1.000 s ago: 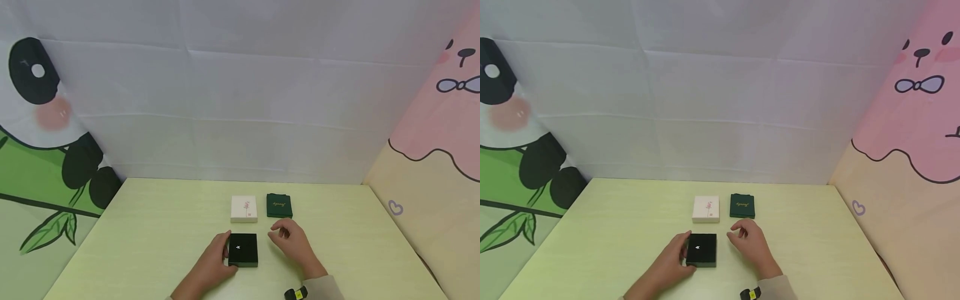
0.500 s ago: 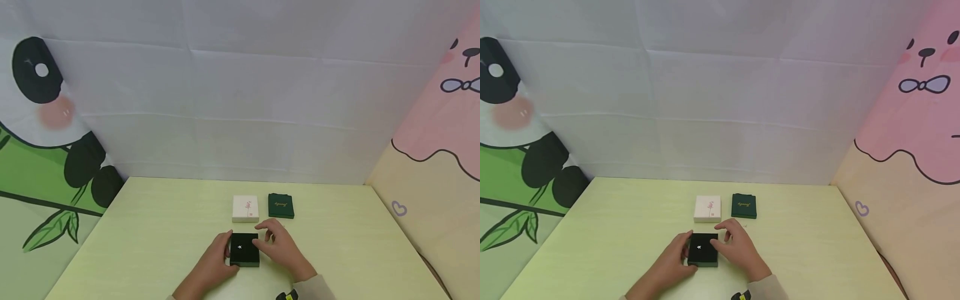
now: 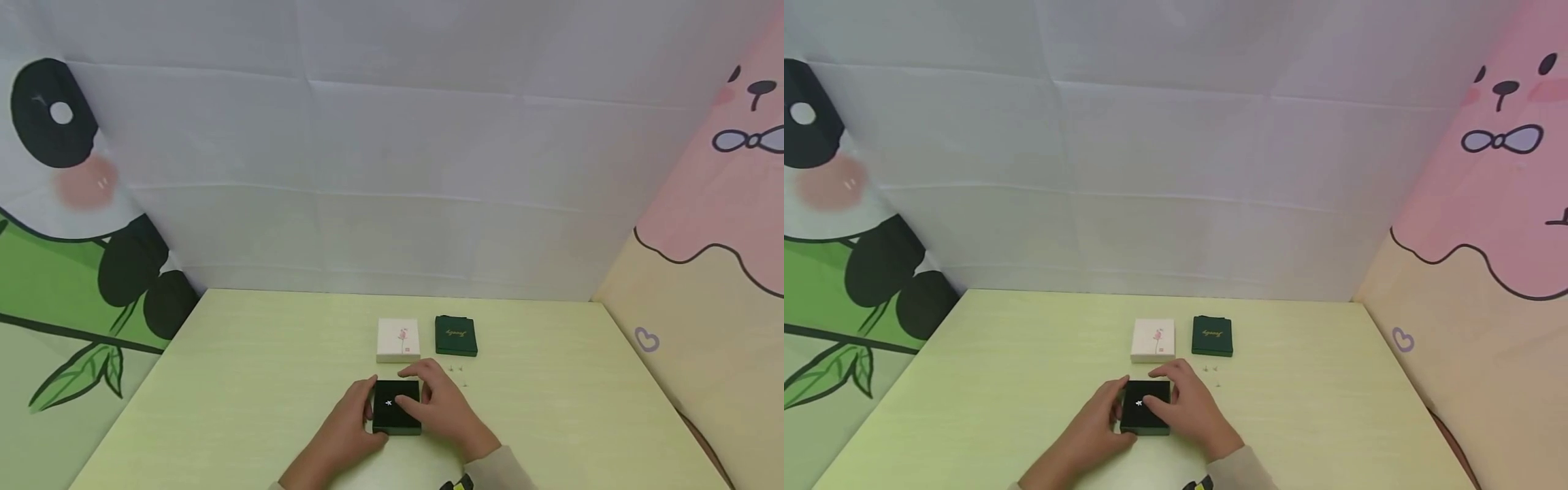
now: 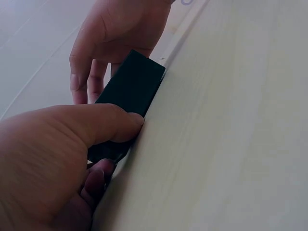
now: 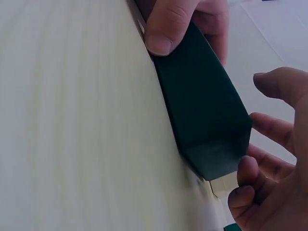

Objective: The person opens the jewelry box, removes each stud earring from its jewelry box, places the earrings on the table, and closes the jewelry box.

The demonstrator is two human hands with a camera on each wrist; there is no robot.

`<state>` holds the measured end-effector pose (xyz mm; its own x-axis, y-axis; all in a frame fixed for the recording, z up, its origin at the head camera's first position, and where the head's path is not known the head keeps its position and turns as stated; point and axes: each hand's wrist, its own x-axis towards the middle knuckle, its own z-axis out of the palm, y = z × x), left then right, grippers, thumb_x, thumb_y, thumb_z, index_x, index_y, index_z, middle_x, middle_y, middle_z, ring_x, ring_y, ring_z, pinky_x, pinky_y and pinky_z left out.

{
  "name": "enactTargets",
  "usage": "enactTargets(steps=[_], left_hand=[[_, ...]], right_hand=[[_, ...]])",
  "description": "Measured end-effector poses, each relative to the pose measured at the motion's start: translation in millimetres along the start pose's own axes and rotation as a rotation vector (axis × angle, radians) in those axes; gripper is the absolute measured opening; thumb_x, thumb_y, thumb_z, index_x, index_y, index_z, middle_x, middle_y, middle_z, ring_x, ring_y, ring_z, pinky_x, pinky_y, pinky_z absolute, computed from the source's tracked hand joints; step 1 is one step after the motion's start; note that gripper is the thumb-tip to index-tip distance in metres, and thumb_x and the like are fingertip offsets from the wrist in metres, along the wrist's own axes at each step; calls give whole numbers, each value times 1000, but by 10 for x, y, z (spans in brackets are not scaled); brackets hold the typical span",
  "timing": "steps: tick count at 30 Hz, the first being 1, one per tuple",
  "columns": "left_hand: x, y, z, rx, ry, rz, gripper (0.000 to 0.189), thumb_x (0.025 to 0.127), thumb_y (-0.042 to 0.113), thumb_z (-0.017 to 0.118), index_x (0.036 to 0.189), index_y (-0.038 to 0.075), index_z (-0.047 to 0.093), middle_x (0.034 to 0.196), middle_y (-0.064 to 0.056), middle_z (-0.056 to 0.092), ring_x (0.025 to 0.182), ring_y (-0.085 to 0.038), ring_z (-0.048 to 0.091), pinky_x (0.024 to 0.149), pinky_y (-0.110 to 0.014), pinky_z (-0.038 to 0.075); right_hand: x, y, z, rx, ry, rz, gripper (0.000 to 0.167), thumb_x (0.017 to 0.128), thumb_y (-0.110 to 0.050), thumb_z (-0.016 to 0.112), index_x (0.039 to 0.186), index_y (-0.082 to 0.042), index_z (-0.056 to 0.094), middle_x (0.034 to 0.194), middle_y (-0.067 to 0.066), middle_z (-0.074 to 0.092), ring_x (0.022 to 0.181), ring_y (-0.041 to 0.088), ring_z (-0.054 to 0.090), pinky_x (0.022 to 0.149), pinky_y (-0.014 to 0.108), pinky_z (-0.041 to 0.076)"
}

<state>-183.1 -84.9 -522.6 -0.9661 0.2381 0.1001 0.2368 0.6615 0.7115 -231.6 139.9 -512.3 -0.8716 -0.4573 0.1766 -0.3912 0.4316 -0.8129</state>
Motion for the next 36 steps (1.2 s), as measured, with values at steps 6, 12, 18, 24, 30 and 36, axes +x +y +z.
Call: enactTargets(steps=[6,12,18,24,30,36], left_hand=[[1,-17,-1,0,-4,16,92,73,16,86,151,-6,41,110,3,50,88,-8,51,75,-26,46],[4,-11,-2,2,-14,19,92,74,16,86,151,-6,41,110,4,50,88,-7,51,75,-25,45],[11,-2,7,3,9,39,91,72,14,86,149,-7,43,110,3,50,87,-7,50,76,-26,45],[9,-9,9,7,7,38,91,73,15,86,150,-7,42,111,2,51,88,-7,50,76,-26,45],[7,-8,-2,8,5,38,91,73,15,86,150,-7,42,114,1,51,89,-8,51,78,-27,45],[3,0,-16,14,-9,27,92,74,16,86,151,-6,41,112,3,50,89,-7,50,78,-27,45]], right_hand=[[1,-13,66,22,7,6,29,92,-37,78,118,-26,71,124,-11,56,72,10,52,66,26,48],[-3,62,149,31,26,-14,25,91,-35,80,114,-30,72,124,-12,56,102,12,57,85,31,50],[-3,63,221,61,61,-6,21,90,-34,80,109,-27,75,122,-10,59,114,14,58,100,42,49],[-5,52,263,51,80,9,19,88,-34,82,105,-27,78,121,-11,61,113,13,59,99,43,49],[-12,61,280,5,65,1,22,87,-38,83,107,-30,78,123,-13,60,112,13,59,97,41,49],[-16,70,293,6,51,29,22,86,-39,83,106,-32,78,123,-12,60,112,14,59,97,41,49]])
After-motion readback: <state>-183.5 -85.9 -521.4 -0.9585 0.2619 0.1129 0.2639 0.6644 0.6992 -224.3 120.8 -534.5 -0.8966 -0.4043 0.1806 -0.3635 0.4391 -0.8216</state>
